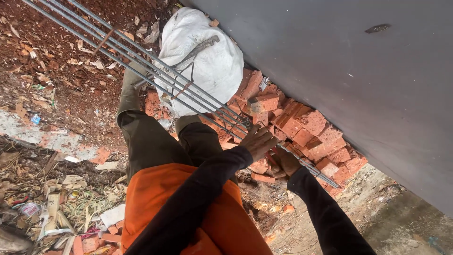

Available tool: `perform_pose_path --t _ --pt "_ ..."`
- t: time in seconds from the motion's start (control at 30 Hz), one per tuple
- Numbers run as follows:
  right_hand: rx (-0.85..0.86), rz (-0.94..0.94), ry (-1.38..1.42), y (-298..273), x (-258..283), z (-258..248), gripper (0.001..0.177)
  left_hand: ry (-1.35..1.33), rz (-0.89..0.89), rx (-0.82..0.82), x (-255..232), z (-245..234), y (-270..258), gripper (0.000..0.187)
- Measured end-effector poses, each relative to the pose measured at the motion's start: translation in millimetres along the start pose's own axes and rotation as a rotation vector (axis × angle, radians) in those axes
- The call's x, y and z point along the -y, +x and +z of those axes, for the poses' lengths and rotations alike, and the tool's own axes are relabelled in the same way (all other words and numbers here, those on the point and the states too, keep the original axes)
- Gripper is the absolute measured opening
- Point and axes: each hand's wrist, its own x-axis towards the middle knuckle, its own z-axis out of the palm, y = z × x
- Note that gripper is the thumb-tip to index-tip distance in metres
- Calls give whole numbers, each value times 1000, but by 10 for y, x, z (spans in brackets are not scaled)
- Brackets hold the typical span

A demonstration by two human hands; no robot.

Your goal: The person constructs a rebar cage by positioning metal stirrups along the rebar rods and twisting wire around the intersections using pliers.

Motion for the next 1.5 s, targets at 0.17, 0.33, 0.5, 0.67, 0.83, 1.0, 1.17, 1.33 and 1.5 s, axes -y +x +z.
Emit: perform_pose_path --t 0.17,0.33,0.5,0.67,0.83,1.0,1.17,1.33,1.5 --pt "155 304 206 63 275 -637 53 -94 -67 473 123 16 330 14" --pt "260 358 135 169 527 -1196 51 -219 -230 866 120 -266 563 21" --pt "520 649 716 -90 -48 -208 60 -11 -84 121 -148 -612 173 36" --pt "615 901 1266 -25 -45 -127 63 -2 -5 -32 95 126 125 18" --pt "103 284 189 104 329 -843 51 -144 -154 861 130 -544 710 27" --pt "398 260 434 19 -293 -58 52 -112 -70 553 71 -547 477 40" --pt "455 287 568 17 -425 53 52 -22 -36 64 105 -101 154 51" --pt "275 160 209 -18 388 -818 47 -89 -29 527 414 954 98 22" --pt "389 229 499 57 53 -274 45 -44 -43 542 218 -201 246 36"
